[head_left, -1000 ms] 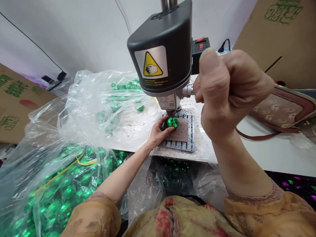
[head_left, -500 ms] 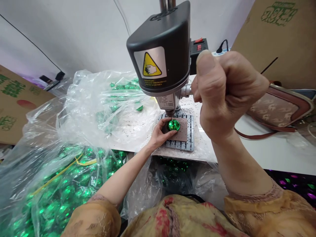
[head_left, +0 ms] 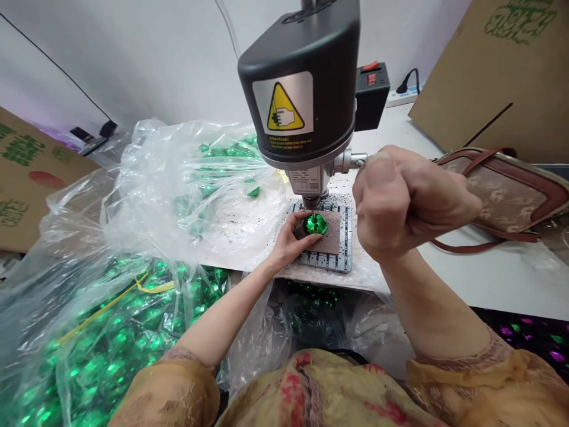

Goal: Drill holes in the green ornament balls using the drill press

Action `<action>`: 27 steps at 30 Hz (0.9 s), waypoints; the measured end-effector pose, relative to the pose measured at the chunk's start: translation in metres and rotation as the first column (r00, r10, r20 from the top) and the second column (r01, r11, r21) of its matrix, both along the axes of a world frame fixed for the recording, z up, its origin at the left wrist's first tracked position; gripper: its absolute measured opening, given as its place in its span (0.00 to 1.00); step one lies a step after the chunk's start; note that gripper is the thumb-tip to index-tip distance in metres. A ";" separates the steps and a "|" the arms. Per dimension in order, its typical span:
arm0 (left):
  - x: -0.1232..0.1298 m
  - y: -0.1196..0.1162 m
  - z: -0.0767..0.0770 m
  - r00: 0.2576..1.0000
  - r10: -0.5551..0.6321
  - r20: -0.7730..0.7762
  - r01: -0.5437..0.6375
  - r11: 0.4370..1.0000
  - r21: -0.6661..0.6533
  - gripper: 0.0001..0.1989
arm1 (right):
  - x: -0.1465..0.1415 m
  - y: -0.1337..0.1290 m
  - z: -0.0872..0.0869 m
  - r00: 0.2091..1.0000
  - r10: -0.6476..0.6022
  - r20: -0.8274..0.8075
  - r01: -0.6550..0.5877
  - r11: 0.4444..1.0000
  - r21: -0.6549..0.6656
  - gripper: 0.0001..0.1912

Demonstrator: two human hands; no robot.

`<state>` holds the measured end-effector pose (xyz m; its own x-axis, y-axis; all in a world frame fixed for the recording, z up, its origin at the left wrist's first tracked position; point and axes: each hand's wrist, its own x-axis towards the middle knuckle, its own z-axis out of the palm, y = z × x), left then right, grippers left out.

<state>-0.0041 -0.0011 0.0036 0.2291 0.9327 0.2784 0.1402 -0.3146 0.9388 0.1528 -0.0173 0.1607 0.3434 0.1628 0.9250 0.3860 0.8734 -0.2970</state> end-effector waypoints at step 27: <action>0.002 -0.002 0.001 0.998 -0.043 0.050 0.045 0.998 -0.046 0.30 | 0.011 0.017 -0.033 0.954 0.197 0.224 -0.256 0.926 0.276 0.19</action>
